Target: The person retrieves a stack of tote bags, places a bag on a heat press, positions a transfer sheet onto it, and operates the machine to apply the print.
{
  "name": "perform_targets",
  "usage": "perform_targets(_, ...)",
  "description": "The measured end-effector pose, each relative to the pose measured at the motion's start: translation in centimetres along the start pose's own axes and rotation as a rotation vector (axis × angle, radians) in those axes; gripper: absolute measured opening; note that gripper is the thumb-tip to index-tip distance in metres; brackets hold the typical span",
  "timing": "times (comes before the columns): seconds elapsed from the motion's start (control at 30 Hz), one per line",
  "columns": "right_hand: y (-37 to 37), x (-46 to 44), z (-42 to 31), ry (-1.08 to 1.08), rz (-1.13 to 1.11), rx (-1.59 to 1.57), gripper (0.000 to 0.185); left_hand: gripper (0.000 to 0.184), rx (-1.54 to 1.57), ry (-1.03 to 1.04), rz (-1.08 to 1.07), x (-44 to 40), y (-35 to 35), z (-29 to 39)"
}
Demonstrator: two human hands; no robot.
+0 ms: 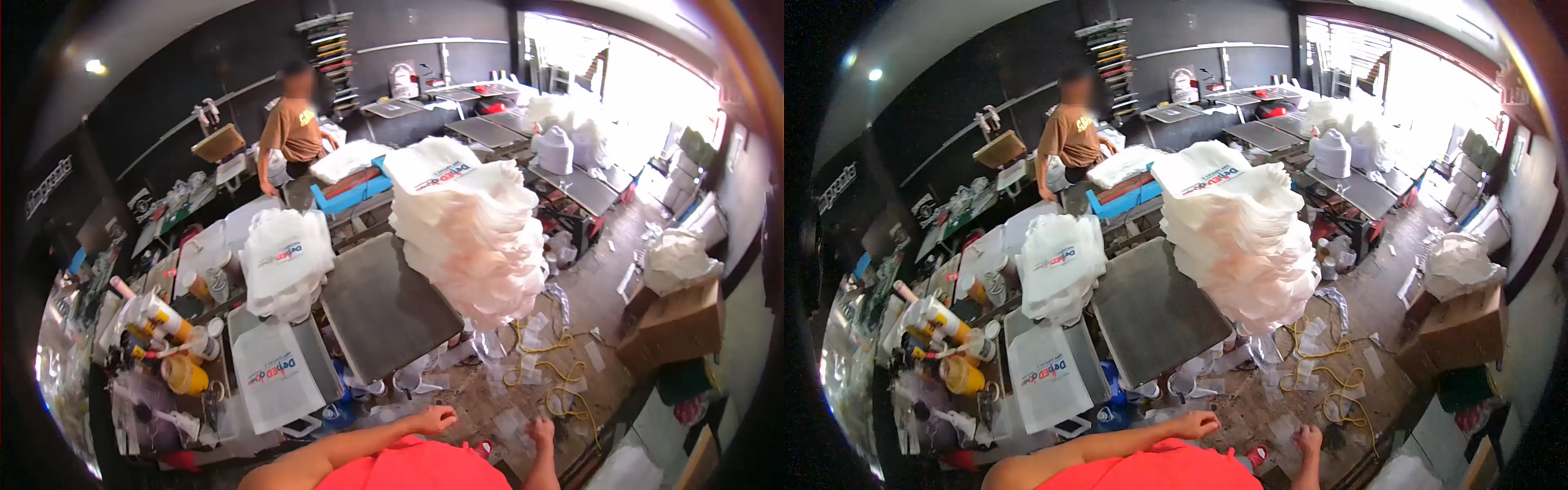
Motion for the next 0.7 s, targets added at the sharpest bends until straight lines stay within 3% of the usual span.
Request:
perform_targets(0.07, 3.3, 1.3, -7.4, -0.33, -0.056, -0.138, 0.015, 0.03, 0.154, 0.075, 0.09, 0.8, -5.2, 4.4)
perform_targets(0.17, 9.9, 14.0, -26.6, -0.597, -0.068, -0.189, 0.017, 0.026, 0.306, 0.176, 0.06, 3.2, -13.5, 12.5)
perform_targets(0.27, 15.1, 29.5, -41.9, -1.047, -0.086, -0.119, 0.022, 0.024, 0.434, 0.649, 0.344, 7.8, -23.7, 22.4)
perform_targets(0.37, 17.9, 45.4, -50.6, -1.481, 0.119, -0.063, 0.025, 0.027, 0.413, 1.095, 0.555, 15.5, -31.7, 31.0)
perform_targets(0.4, 17.9, 49.6, -51.6, -1.584, 0.199, -0.133, 0.024, 0.036, 0.209, 1.316, 0.707, 19.3, -33.4, 33.4)
perform_targets(0.43, 17.9, 53.3, -51.7, -1.713, 0.217, -0.069, 0.024, 0.046, 0.12, 1.411, 0.844, 22.4, -34.8, 34.3)
perform_targets(0.47, 18.0, 56.8, -51.3, -1.838, 0.231, 0.001, 0.038, 0.049, 0.557, 1.618, 1.276, 25.0, -34.2, 31.2)
perform_targets(0.5, 15.9, 59.3, -50.3, -1.863, 0.215, -0.281, 0.045, 0.049, 0.579, 1.621, 1.253, 25.1, -34.5, 31.6)
perform_targets(0.53, 11.8, 61.2, -46.3, -2.189, 0.249, -0.809, 0.05, 0.049, 0.207, 1.559, 1.585, 27.4, -33.6, 32.6)
perform_targets(0.57, 17.2, 65.5, -51.4, -2.246, 0.019, -0.465, 0.042, 0.049, -0.194, 1.436, 1.881, 29.5, -32.6, 34.3)
perform_targets(0.6, 17.4, 67.5, -52.3, -2.214, -0.183, -0.463, 0.037, 0.049, -0.616, 1.249, 2.138, 30.8, -31.7, 36.7)
perform_targets(0.63, 17.8, 68.7, -52.6, -2.17, -0.387, -0.457, 0.033, 0.049, -1.054, 0.989, 2.34, 31.5, -31.0, 39.4)
perform_targets(0.7, 18.0, 70.0, -52.2, -2.18, -0.328, -0.554, 0.033, 0.05, -1.926, 0.221, 2.508, 31.5, -30.9, 44.8)
Point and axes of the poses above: each hand's wrist, its own x-axis away from the middle knuckle, its own y-axis out of the palm, z = x × y, the point moved 10 cm from there along -x, towards the middle knuckle, and after that the axes turned 5 degrees about -x, right-handed, at the moved point
